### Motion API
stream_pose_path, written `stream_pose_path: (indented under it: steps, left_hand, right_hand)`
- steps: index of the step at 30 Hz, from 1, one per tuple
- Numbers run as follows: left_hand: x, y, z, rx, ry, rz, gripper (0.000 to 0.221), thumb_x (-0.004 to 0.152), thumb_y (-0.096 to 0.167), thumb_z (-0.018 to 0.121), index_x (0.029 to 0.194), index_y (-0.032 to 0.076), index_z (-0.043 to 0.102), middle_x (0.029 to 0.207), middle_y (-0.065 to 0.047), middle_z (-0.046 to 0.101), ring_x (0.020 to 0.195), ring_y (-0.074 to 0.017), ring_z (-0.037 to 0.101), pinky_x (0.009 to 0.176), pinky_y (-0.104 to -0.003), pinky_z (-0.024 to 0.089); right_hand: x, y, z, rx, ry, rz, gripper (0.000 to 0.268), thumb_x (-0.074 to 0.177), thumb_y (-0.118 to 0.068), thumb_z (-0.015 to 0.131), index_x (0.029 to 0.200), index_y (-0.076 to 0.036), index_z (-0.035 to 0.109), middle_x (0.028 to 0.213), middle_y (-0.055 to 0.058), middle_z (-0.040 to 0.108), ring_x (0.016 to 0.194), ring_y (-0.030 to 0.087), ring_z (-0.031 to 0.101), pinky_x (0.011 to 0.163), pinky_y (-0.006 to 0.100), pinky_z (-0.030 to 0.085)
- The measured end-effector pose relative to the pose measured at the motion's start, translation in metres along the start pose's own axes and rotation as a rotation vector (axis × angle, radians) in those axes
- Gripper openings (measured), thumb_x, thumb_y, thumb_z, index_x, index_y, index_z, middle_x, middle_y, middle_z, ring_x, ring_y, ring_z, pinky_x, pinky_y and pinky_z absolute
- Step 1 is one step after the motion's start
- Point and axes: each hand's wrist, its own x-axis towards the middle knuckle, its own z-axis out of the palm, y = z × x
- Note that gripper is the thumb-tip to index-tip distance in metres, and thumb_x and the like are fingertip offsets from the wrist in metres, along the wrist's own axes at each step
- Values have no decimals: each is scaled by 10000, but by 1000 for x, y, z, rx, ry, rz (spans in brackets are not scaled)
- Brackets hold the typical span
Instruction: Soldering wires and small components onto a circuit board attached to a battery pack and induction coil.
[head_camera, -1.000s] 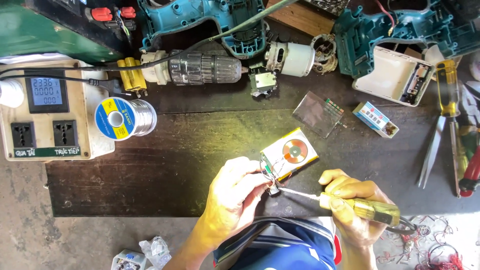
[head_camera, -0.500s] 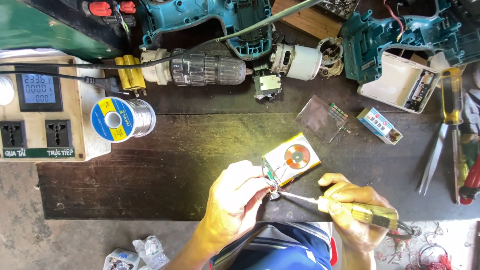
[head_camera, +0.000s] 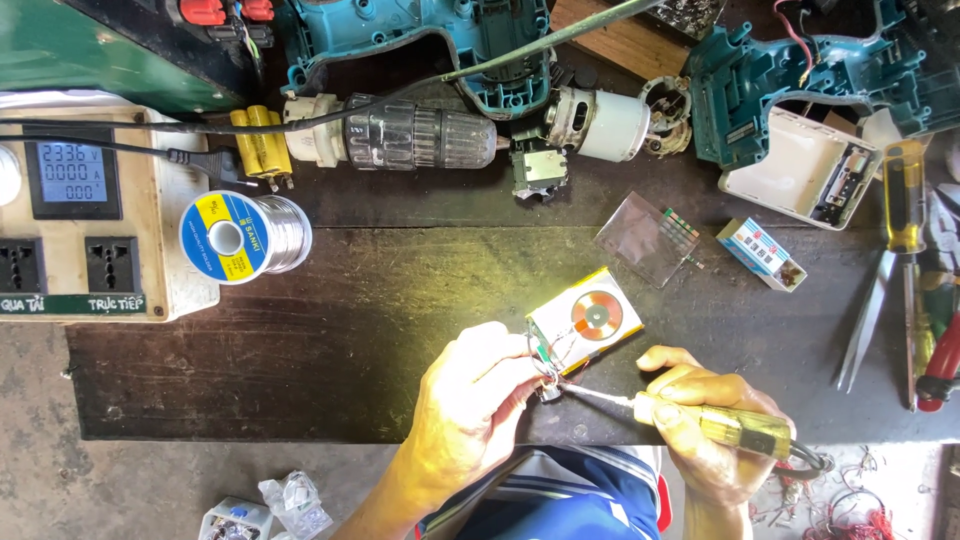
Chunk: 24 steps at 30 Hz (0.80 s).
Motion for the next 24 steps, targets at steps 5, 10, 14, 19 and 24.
stream_pose_path:
  steps: [5, 10, 14, 19, 24]
  left_hand:
    - [-2, -2, 1, 9, -3, 4, 63, 950, 77, 704, 984, 24, 705, 1028, -117, 726, 893, -318, 658, 825, -393, 572]
    - [-2, -2, 0, 0, -14, 1, 61, 958, 74, 689, 985, 21, 698, 1034, -126, 723, 904, -325, 657, 828, -402, 571]
    - [-3, -2, -1, -10, -19, -4, 60, 960, 77, 688, 991, 26, 694, 1045, -126, 717, 920, -330, 659, 838, -407, 573]
    - [-3, -2, -2, -16, -27, -7, 71, 964, 83, 681, 997, 21, 693, 1053, -133, 714, 927, -338, 655, 839, -419, 578]
    - [-2, -1, -3, -18, -23, -8, 76, 957, 84, 696, 996, 19, 695, 1045, -132, 718, 924, -331, 661, 838, -413, 583]
  right_hand:
    - [0, -1, 0, 0, -1, 17, 141, 835, -168, 752, 908, -76, 675, 770, 97, 729, 660, 200, 718, 935, 487, 616]
    - [0, 0, -1, -7, 2, 16, 127, 825, -142, 746, 891, -69, 667, 759, 100, 723, 654, 199, 706, 927, 486, 621]
    - [0, 1, 0, 2, 11, 9, 126, 817, -139, 748, 887, -65, 673, 754, 101, 718, 652, 203, 703, 924, 489, 624]
    - [0, 0, -1, 0, 0, 18, 126, 824, -141, 745, 895, -64, 675, 763, 102, 721, 660, 203, 709, 946, 494, 622]
    - [0, 1, -1, 14, 4, 27, 124, 817, -144, 746, 892, -67, 684, 760, 99, 721, 659, 202, 708, 950, 493, 618]
